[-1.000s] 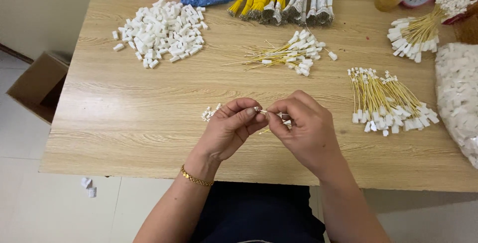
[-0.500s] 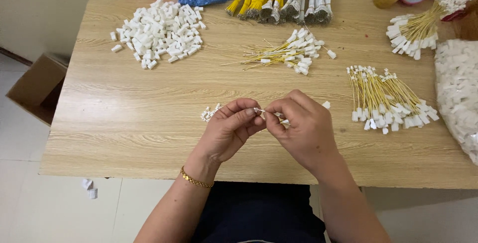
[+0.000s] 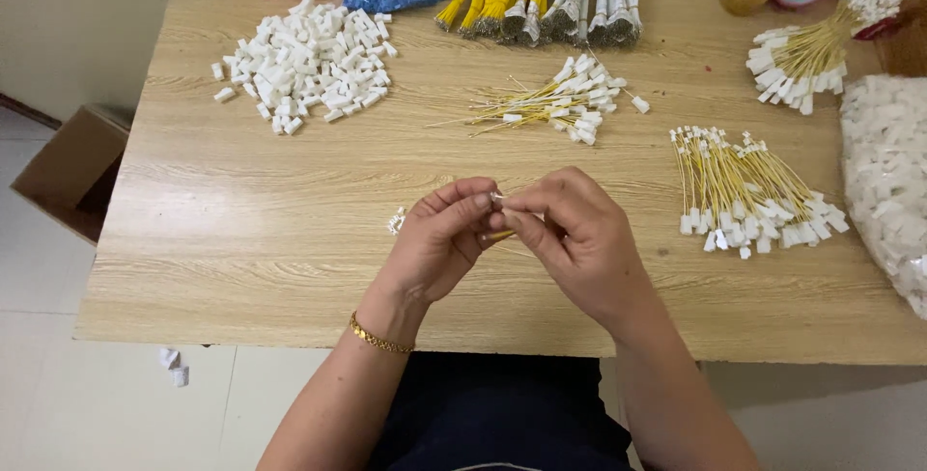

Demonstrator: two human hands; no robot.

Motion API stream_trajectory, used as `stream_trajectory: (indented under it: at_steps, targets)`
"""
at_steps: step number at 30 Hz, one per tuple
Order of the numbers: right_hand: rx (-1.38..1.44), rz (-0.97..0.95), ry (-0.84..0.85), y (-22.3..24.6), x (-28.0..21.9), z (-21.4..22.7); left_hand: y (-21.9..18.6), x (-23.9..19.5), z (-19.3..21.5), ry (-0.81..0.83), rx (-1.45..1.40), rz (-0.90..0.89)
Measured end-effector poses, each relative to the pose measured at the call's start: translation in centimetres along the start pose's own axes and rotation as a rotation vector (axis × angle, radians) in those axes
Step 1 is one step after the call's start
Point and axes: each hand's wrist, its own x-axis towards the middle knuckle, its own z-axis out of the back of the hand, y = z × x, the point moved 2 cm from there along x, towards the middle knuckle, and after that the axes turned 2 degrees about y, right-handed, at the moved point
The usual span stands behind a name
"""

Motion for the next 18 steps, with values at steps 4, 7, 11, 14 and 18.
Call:
stream_trajectory:
  at_steps: [4, 7, 11, 14, 18]
  targets:
    - [-0.019, -0.026, 0.051, -0.9, -0.4, 0.4, -0.1, 0.2, 0.0, -0.009, -0.018, 0.015]
    - [-0.064, -0.016, 0.056, -1.0, -0.4, 0.4, -0.3, -0.2, -0.6, -0.018, -0.016, 0.012]
    - [-0.133, 0.006, -0.023, -1.0, -0.3, 0.4, 0.0, -0.4, -0.3, 0.015, 0.001, 0.004]
    - [-0.164, 0.037, -0.061, -0.9, -0.1, 0.4, 0.1, -0.3, -0.2, 0.022, 0.015, -0.004]
    - [-0.227, 0.085, -0.097, -0.8, -0.1, 0.3, 0.0, -0.5, -0.3, 0.017, 0.037, -0.017]
